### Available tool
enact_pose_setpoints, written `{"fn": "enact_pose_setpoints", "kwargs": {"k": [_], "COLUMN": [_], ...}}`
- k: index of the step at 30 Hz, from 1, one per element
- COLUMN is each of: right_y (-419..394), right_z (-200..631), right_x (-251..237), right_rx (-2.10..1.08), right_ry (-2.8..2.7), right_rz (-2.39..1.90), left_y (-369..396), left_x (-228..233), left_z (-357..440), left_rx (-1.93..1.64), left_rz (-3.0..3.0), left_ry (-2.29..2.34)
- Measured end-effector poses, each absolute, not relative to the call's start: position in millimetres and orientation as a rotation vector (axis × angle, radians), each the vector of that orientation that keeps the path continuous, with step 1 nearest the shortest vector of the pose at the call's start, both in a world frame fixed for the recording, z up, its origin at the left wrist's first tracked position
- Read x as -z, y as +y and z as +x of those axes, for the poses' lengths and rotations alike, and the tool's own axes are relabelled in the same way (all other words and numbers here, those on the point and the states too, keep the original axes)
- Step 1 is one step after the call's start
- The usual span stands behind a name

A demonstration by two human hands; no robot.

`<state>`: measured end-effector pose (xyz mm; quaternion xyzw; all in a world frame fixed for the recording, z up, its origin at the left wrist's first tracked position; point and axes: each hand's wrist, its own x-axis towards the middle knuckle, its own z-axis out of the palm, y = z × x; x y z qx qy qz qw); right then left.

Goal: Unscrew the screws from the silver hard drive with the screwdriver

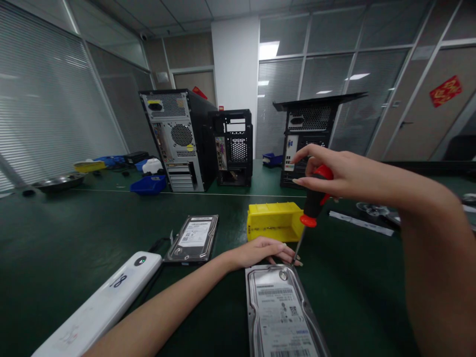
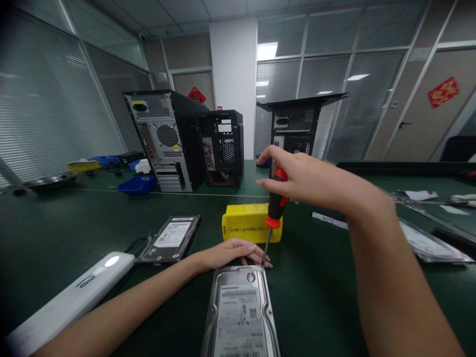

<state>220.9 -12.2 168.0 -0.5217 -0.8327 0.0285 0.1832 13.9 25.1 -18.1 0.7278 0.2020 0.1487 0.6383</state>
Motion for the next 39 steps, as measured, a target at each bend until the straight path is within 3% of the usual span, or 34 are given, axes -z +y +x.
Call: {"fn": "enact_pose_setpoints", "kwargs": {"k": [10, 16, 24, 39], "right_y": [-23, -20, -28, -23], "right_z": [218, 220, 214, 219], "right_x": [-175, -173, -175, -170], "right_rx": [-0.390, -0.311, -0.506, -0.519], "right_ry": [-2.522, -2.488, -2.439, -2.381], "right_rz": [-1.192, -1.198, -1.152, -1.062], "left_y": [21, 22, 25, 23], "left_x": [15, 16, 19, 16], "left_z": [16, 15, 15, 17], "left_rx": [-0.363, -0.367, -0.369, -0.364], "left_rz": [1.653, 1.664, 1.676, 1.680], "left_ry": [0.454, 0.441, 0.423, 0.455]}}
